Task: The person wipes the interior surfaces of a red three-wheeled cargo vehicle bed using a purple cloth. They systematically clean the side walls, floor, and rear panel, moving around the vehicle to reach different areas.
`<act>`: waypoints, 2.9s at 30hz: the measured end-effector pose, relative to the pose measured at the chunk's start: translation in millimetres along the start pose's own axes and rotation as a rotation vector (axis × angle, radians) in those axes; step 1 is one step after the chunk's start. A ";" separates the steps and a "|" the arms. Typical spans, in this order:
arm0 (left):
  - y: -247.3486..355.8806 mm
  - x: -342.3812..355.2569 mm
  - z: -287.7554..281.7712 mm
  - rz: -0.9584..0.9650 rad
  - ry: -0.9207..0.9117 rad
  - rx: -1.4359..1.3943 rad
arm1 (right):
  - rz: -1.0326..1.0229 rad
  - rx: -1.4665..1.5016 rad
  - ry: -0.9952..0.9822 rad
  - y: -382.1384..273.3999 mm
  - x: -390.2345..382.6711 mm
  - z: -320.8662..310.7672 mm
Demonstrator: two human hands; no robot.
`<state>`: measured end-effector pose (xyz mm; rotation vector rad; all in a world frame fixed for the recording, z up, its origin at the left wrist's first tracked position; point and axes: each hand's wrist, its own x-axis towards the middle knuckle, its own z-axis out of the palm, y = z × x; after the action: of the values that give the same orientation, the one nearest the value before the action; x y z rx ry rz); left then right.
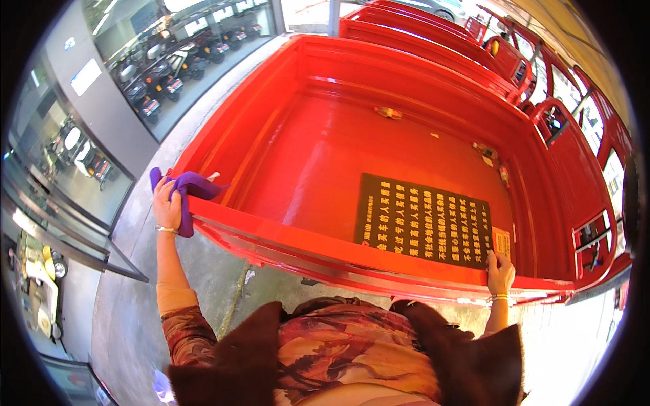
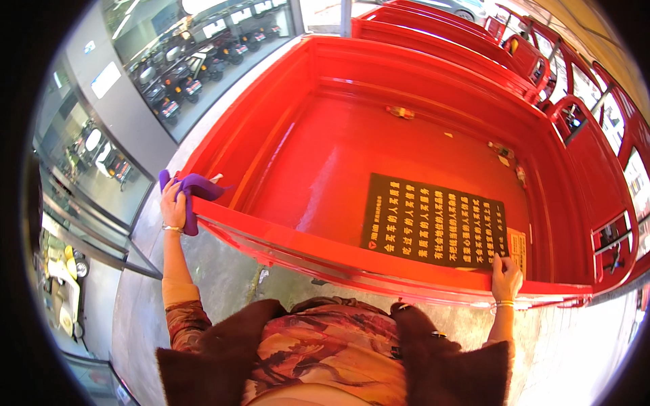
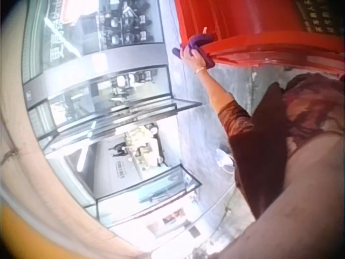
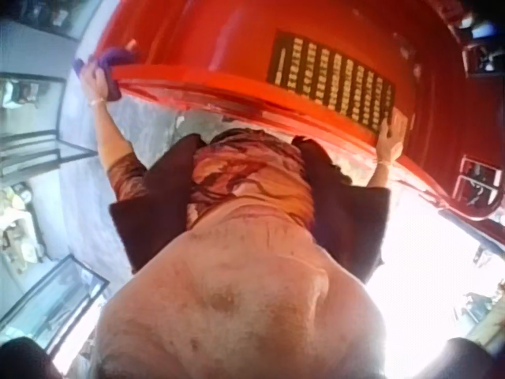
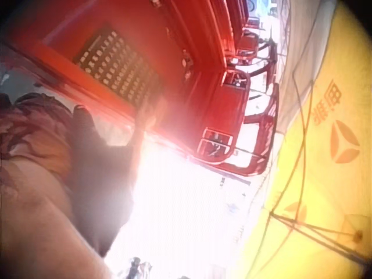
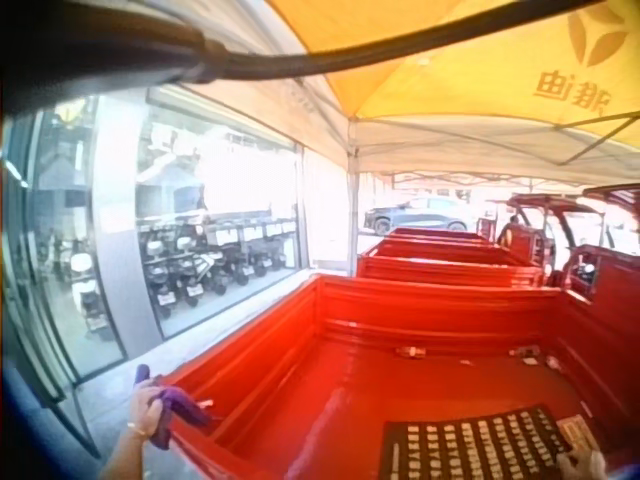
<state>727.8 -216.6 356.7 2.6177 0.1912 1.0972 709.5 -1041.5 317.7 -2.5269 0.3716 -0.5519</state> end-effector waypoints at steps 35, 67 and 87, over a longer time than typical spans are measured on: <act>-52.4 86.0 -30.5 0.418 -0.486 -0.607 | -0.492 0.071 -0.061 -382.8 -130.8 156.8; -4.1 63.9 -55.2 0.499 -0.397 -0.121 | -0.463 0.089 0.155 -380.5 -131.7 158.2; -21.2 92.7 -16.9 0.364 -0.467 -0.228 | -0.469 -0.014 0.033 -362.2 -136.0 167.1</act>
<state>780.4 -171.1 423.7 2.6635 -0.4966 0.5263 719.8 -620.9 342.2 -2.6251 -0.2171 -0.7642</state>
